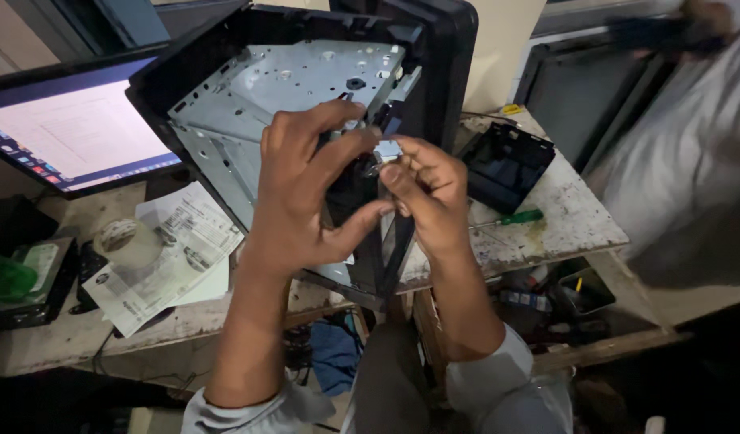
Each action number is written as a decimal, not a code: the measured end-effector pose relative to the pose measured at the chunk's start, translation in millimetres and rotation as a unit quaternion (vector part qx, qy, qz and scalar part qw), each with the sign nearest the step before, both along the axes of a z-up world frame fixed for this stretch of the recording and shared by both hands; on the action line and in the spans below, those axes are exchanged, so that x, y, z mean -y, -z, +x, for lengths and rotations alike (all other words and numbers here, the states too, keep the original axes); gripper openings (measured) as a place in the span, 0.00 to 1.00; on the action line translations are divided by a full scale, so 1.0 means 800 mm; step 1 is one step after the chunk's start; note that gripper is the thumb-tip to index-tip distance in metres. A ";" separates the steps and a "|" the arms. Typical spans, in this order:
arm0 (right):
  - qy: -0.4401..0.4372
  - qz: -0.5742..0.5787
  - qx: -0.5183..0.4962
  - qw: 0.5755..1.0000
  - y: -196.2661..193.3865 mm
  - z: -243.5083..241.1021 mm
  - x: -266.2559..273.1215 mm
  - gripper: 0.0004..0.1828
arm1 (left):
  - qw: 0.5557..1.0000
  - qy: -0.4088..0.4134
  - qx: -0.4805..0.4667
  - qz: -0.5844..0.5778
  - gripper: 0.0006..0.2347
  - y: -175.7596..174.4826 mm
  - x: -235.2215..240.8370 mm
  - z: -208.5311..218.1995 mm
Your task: The person sits at a cluttered workbench and uses clear adhesive tape to secure a small black component inside an open computer tower. They repeatedly tear off tape pieces, wrap the component, and adjust its position within the case.
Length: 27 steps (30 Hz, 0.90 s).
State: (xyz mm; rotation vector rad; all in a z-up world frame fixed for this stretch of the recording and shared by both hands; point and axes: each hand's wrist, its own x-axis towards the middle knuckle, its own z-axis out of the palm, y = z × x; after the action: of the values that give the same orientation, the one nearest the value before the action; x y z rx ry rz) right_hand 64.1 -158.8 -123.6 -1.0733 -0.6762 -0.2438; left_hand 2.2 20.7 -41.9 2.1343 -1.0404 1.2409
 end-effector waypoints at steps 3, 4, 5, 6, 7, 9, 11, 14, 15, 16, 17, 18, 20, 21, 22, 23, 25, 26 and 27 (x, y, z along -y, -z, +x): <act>0.011 -0.006 0.017 1.000 -0.001 0.003 0.000 0.21 | 1.000 -0.020 0.002 0.015 0.22 0.000 0.001 0.001; 0.012 -0.002 0.012 1.000 -0.001 0.005 0.000 0.21 | 0.999 -0.030 0.003 0.025 0.20 0.000 0.001 0.001; 0.013 0.002 0.004 1.000 0.001 0.005 0.000 0.21 | 0.999 -0.033 0.005 0.022 0.21 0.002 0.000 0.001; 0.013 -0.002 0.006 1.000 0.002 0.005 0.001 0.21 | 0.999 -0.035 0.008 0.018 0.22 0.003 0.000 0.001; 0.013 -0.006 0.009 1.000 0.003 0.006 0.003 0.20 | 0.999 -0.037 0.013 0.015 0.22 0.004 0.000 0.002; 0.018 -0.018 0.017 1.000 0.001 0.006 0.006 0.21 | 1.000 -0.018 0.009 0.011 0.23 0.003 0.000 0.002; 0.024 -0.031 0.025 0.999 -0.001 0.005 0.007 0.21 | 1.000 -0.012 0.011 0.012 0.23 0.001 -0.001 0.001; 0.011 -0.029 0.016 0.999 -0.002 0.003 0.008 0.19 | 1.000 -0.021 0.018 0.012 0.22 0.001 0.001 -0.001; 0.012 -0.023 0.022 0.999 -0.002 0.003 0.009 0.19 | 1.000 -0.021 0.020 0.009 0.23 0.001 0.003 -0.001; 0.013 -0.017 0.027 0.999 -0.002 0.003 0.008 0.20 | 0.999 -0.022 0.023 0.006 0.24 0.002 0.004 -0.002; 0.015 -0.011 0.033 0.999 -0.003 0.003 0.008 0.20 | 1.000 -0.016 0.016 0.002 0.25 0.002 0.004 -0.003; 0.016 -0.023 0.030 0.999 -0.004 0.003 0.009 0.19 | 1.000 -0.011 0.008 -0.001 0.25 0.001 0.003 -0.004; 0.018 -0.049 0.023 0.998 -0.006 0.001 0.011 0.19 | 1.000 -0.010 0.007 0.000 0.24 0.003 0.001 -0.005; 0.014 -0.046 0.021 0.999 -0.009 0.000 0.012 0.19 | 1.000 -0.013 0.013 0.005 0.23 0.002 0.000 -0.005; 0.010 -0.044 0.019 0.999 -0.011 -0.002 0.012 0.20 | 1.000 -0.016 0.020 0.009 0.21 0.002 0.000 -0.005; 0.005 -0.042 0.016 0.999 -0.013 -0.005 0.012 0.21 | 0.999 -0.022 0.027 0.013 0.23 0.003 -0.001 -0.004; 0.017 -0.067 0.032 0.997 -0.016 -0.012 0.016 0.24 | 0.998 -0.033 0.041 0.021 0.25 0.005 -0.001 -0.003; 0.023 -0.079 0.038 0.996 -0.015 -0.017 0.019 0.26 | 0.999 -0.017 0.032 0.010 0.27 0.007 -0.002 -0.003; 0.031 -0.094 0.061 0.993 -0.012 -0.024 0.023 0.28 | 1.000 0.000 0.024 0.001 0.28 0.008 -0.004 -0.002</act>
State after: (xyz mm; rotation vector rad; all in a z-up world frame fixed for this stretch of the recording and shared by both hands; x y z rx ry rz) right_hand 45.2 -177.5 -114.0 -1.2677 -0.7882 -0.3060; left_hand 0.3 23.8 -48.5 2.1169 -1.0612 1.2971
